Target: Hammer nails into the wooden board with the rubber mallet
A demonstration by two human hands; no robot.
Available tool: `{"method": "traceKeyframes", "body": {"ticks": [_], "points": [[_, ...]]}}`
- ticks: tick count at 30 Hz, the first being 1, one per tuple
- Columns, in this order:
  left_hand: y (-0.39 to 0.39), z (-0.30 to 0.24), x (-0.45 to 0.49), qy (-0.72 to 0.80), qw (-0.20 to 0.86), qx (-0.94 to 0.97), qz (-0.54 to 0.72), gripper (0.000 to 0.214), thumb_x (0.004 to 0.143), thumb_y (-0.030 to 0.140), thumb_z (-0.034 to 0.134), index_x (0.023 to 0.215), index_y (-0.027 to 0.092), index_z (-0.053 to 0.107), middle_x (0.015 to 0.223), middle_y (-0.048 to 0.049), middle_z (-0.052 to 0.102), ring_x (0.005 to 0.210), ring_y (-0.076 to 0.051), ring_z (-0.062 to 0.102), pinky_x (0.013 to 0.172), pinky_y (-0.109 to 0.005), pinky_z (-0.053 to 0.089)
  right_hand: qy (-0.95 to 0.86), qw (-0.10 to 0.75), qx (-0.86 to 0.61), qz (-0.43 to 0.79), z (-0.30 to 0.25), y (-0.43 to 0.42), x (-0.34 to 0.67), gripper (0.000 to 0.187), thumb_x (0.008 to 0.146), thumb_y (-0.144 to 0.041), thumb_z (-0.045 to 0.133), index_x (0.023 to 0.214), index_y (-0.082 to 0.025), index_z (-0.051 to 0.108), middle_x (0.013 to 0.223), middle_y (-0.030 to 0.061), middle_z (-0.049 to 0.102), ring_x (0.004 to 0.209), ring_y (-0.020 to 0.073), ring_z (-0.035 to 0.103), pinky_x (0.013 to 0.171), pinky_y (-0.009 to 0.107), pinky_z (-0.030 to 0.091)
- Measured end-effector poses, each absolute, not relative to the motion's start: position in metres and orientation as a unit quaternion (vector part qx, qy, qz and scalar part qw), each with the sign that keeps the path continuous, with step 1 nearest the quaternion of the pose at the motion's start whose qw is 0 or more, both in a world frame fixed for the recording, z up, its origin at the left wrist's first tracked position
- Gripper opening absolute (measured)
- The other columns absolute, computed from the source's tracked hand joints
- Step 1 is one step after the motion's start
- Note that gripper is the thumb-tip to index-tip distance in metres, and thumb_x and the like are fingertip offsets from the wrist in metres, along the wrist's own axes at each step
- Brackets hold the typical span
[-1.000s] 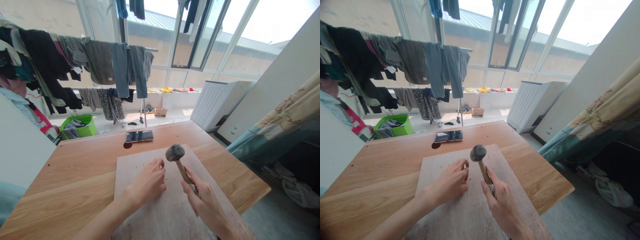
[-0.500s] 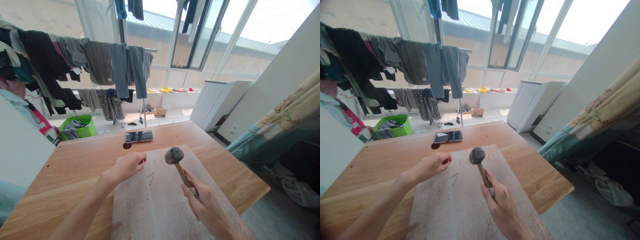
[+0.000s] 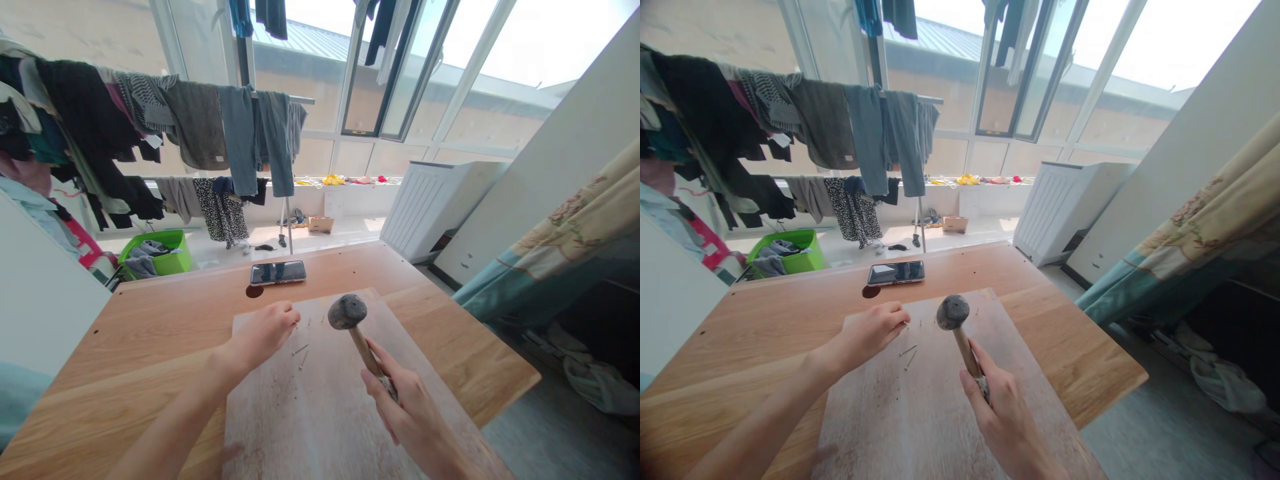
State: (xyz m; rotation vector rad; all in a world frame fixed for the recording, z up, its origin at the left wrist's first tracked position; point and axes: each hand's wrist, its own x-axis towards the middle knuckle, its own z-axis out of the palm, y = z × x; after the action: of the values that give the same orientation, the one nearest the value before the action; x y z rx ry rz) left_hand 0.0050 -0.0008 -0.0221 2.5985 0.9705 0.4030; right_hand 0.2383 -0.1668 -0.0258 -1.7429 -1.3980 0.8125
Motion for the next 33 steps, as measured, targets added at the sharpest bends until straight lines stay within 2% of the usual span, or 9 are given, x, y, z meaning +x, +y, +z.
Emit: {"method": "traceKeyframes", "body": {"ticks": [4, 8, 13, 16, 18, 21, 23, 27, 33], "points": [[0.001, -0.040, 0.008, 0.330, 0.287, 0.870, 0.230, 0.021, 0.093, 0.016, 0.054, 0.109, 0.020, 0.067, 0.095, -0.0040, 0.072, 0.083, -0.018, 0.068, 0.078, -0.029, 0.051, -0.549, 0.363, -0.679, 0.326, -0.026, -0.166, 0.234, 0.064, 0.097, -0.054, 0.048, 0.147, -0.014, 0.054, 0.070, 0.0036, 0.071, 0.035, 0.0118, 0.052, 0.033, 0.022, 0.042], [0.006, -0.059, 0.006, 0.334, 0.385, 0.810, 0.289, 0.018, 0.087, 0.020, 0.063, 0.104, 0.018, 0.068, 0.085, -0.0013, 0.073, 0.076, -0.016, 0.068, 0.075, -0.027, 0.054, -0.561, 0.356, -0.668, 0.335, -0.025, -0.163, 0.228, 0.062, 0.099, -0.051, 0.046, 0.148, -0.015, 0.053, 0.072, 0.0028, 0.071, 0.035, 0.0105, 0.051, 0.033, 0.021, 0.042], [0.009, -0.065, 0.003, 0.344, 0.400, 0.791, 0.309, 0.015, 0.084, 0.023, 0.067, 0.099, 0.018, 0.070, 0.083, -0.0006, 0.074, 0.074, -0.015, 0.067, 0.073, -0.027, 0.053, -0.575, 0.366, -0.656, 0.324, -0.028, -0.154, 0.219, 0.057, 0.099, -0.048, 0.050, 0.146, -0.018, 0.056, 0.073, 0.0028, 0.073, 0.039, 0.0122, 0.057, 0.038, 0.023, 0.049], [0.007, -0.063, 0.005, 0.351, 0.401, 0.785, 0.317, 0.015, 0.084, 0.022, 0.068, 0.099, 0.019, 0.070, 0.082, -0.0002, 0.073, 0.075, -0.015, 0.067, 0.073, -0.026, 0.053, -0.589, 0.367, -0.651, 0.309, -0.028, -0.150, 0.213, 0.055, 0.098, -0.046, 0.052, 0.145, -0.019, 0.057, 0.077, 0.0043, 0.076, 0.056, 0.0187, 0.070, 0.052, 0.028, 0.058], [0.006, -0.062, 0.006, 0.353, 0.400, 0.784, 0.317, 0.015, 0.083, 0.021, 0.069, 0.098, 0.019, 0.070, 0.082, 0.0004, 0.073, 0.074, -0.015, 0.066, 0.072, -0.025, 0.052, -0.601, 0.364, -0.648, 0.294, -0.026, -0.147, 0.209, 0.053, 0.098, -0.044, 0.053, 0.144, -0.018, 0.058, 0.087, 0.0068, 0.079, 0.075, 0.0232, 0.076, 0.067, 0.032, 0.062], [0.005, -0.059, 0.008, 0.359, 0.397, 0.783, 0.316, 0.014, 0.081, 0.018, 0.070, 0.095, 0.019, 0.070, 0.079, 0.0014, 0.072, 0.071, -0.014, 0.065, 0.069, -0.024, 0.051, -0.625, 0.350, -0.635, 0.288, -0.024, -0.144, 0.204, 0.051, 0.100, -0.040, 0.051, 0.145, -0.017, 0.056, 0.116, 0.0112, 0.077, 0.104, 0.0265, 0.073, 0.093, 0.039, 0.058], [0.005, -0.057, 0.009, 0.360, 0.399, 0.782, 0.316, 0.016, 0.080, 0.016, 0.069, 0.096, 0.018, 0.069, 0.078, 0.0017, 0.072, 0.070, -0.014, 0.065, 0.069, -0.024, 0.051, -0.639, 0.336, -0.625, 0.297, -0.023, -0.142, 0.202, 0.052, 0.101, -0.039, 0.046, 0.147, -0.016, 0.053, 0.130, 0.0128, 0.072, 0.117, 0.0273, 0.068, 0.103, 0.041, 0.052], [0.004, -0.056, 0.008, 0.359, 0.393, 0.785, 0.316, 0.023, 0.079, 0.011, 0.067, 0.101, 0.018, 0.068, 0.079, 0.0022, 0.072, 0.070, -0.014, 0.064, 0.068, -0.023, 0.049, -0.639, 0.291, -0.640, 0.311, -0.025, -0.142, 0.200, 0.057, 0.100, -0.041, 0.043, 0.149, -0.011, 0.050, 0.143, 0.0160, 0.063, 0.133, 0.0309, 0.058, 0.110, 0.045, 0.046], [0.005, -0.060, 0.011, 0.360, 0.378, 0.793, 0.312, 0.021, 0.080, 0.012, 0.064, 0.100, 0.017, 0.066, 0.081, 0.0016, 0.071, 0.073, -0.014, 0.063, 0.069, -0.023, 0.047, -0.642, 0.279, -0.649, 0.298, -0.027, -0.146, 0.200, 0.061, 0.100, -0.043, 0.041, 0.151, -0.009, 0.047, 0.147, 0.0162, 0.060, 0.136, 0.0319, 0.055, 0.112, 0.049, 0.044]]}}
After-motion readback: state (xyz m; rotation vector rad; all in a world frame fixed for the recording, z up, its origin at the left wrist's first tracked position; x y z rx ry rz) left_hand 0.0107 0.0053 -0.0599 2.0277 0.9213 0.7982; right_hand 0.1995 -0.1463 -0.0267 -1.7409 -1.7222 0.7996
